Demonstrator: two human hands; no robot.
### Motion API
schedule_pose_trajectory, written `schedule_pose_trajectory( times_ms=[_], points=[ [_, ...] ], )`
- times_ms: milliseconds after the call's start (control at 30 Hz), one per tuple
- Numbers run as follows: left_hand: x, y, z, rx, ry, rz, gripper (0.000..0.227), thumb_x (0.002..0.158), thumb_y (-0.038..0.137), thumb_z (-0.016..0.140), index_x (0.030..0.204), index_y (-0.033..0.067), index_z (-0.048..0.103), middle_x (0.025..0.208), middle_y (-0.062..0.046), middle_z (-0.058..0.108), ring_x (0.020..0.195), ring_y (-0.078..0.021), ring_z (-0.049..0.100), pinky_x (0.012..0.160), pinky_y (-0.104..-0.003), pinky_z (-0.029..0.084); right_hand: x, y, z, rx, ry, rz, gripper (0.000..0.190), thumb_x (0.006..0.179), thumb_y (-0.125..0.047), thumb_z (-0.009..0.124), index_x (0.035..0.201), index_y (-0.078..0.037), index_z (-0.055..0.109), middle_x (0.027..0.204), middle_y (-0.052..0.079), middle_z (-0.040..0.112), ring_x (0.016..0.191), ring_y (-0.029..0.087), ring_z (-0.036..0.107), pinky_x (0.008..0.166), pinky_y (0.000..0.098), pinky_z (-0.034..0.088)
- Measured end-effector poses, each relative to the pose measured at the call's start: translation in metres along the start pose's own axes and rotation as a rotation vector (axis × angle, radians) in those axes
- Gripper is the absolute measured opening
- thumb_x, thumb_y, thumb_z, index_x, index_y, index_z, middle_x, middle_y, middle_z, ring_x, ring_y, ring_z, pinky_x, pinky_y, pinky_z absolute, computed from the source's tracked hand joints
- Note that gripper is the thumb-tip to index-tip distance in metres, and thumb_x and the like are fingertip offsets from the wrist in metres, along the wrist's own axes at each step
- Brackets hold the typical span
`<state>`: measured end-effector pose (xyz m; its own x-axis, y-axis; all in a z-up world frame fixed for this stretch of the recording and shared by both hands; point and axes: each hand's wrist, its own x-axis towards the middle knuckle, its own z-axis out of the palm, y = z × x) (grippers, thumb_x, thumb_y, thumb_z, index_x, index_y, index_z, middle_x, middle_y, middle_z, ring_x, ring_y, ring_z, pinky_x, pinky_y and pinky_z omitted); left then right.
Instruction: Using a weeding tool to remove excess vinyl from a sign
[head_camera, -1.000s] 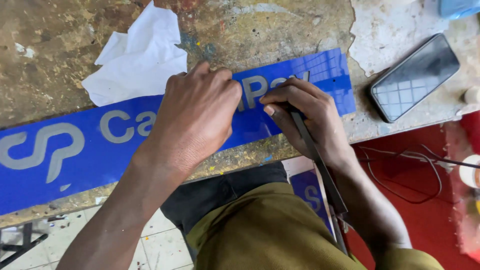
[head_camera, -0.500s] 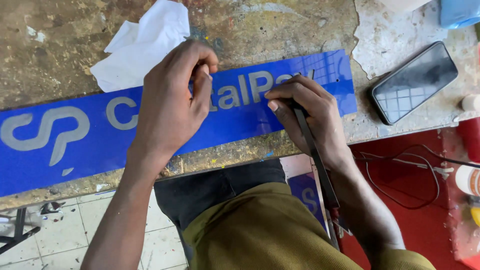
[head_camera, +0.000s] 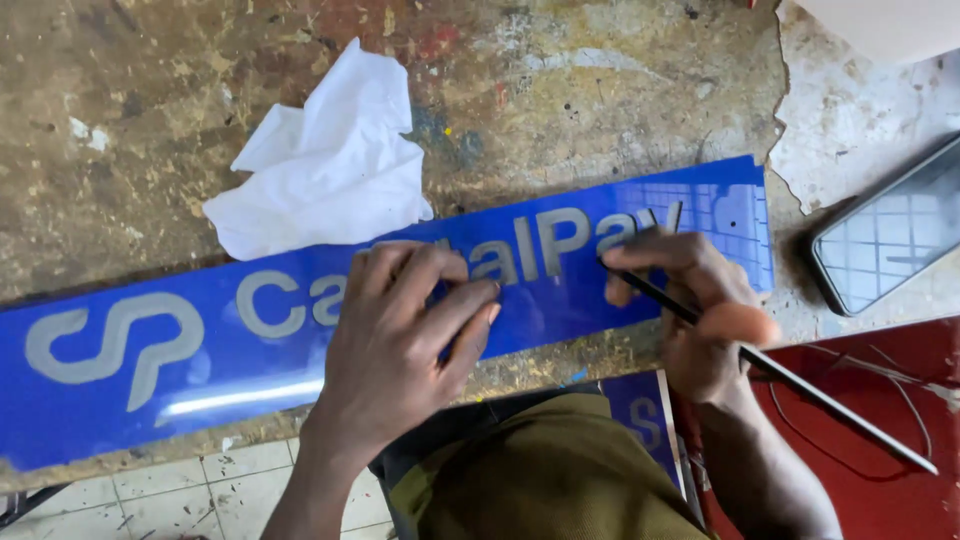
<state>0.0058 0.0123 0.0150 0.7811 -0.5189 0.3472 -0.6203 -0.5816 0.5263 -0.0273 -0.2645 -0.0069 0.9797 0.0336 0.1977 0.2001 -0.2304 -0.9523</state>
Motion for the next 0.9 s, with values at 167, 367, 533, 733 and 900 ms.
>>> schedule_pose_trajectory(
  times_ms=[167, 367, 533, 733, 900],
  points=[
    [-0.003, -0.002, 0.001, 0.038, -0.124, -0.038, 0.033, 0.114, 0.019, 0.072, 0.146, 0.0183, 0.062, 0.124, -0.005, 0.066, 0.119, -0.0336, 0.06, 0.093, -0.051, 0.042, 0.0, -0.013, 0.003, -0.035, 0.052, -0.038, 0.084, 0.118, -0.077, 0.037, 0.11, 0.0, 0.071, 0.081, 0.012, 0.07, 0.074, 0.022, 0.067, 0.081, 0.0343, 0.054],
    [0.002, -0.003, 0.0, 0.031, -0.132, -0.066, 0.039, 0.114, 0.022, 0.07, 0.153, 0.0164, 0.064, 0.128, -0.004, 0.069, 0.12, -0.034, 0.063, 0.097, -0.052, 0.044, 0.011, -0.008, 0.01, -0.258, -0.018, -0.21, 0.032, 0.105, -0.016, 0.069, 0.121, 0.011, 0.064, 0.097, 0.024, 0.079, 0.086, 0.033, 0.083, 0.082, 0.0373, 0.068],
    [0.004, -0.001, -0.001, 0.003, -0.08, -0.058, 0.013, 0.111, 0.018, 0.072, 0.121, 0.0112, 0.074, 0.121, -0.007, 0.068, 0.116, -0.0353, 0.065, 0.095, -0.053, 0.046, 0.014, -0.015, 0.01, -0.345, -0.052, -0.254, 0.024, 0.11, -0.015, 0.067, 0.119, 0.007, 0.068, 0.099, 0.022, 0.082, 0.087, 0.032, 0.083, 0.08, 0.0378, 0.065],
    [0.001, 0.0, -0.001, 0.012, -0.045, 0.012, 0.009, 0.11, 0.008, 0.075, 0.119, 0.0107, 0.077, 0.12, -0.008, 0.066, 0.118, -0.0365, 0.063, 0.092, -0.054, 0.043, 0.015, -0.02, 0.006, -0.414, -0.145, -0.283, 0.015, 0.117, -0.007, 0.065, 0.123, 0.002, 0.075, 0.107, 0.027, 0.073, 0.093, 0.037, 0.072, 0.086, 0.043, 0.057],
    [-0.009, -0.004, 0.008, 0.18, -0.132, 0.007, 0.054, 0.117, 0.02, 0.07, 0.169, 0.0146, 0.056, 0.13, -0.007, 0.063, 0.123, -0.0333, 0.059, 0.096, -0.052, 0.042, 0.018, -0.048, 0.005, -0.262, -0.244, -0.088, 0.063, 0.116, -0.038, 0.052, 0.155, 0.011, 0.057, 0.132, 0.027, 0.075, 0.127, 0.037, 0.078, 0.129, 0.0517, 0.059]
  ],
)
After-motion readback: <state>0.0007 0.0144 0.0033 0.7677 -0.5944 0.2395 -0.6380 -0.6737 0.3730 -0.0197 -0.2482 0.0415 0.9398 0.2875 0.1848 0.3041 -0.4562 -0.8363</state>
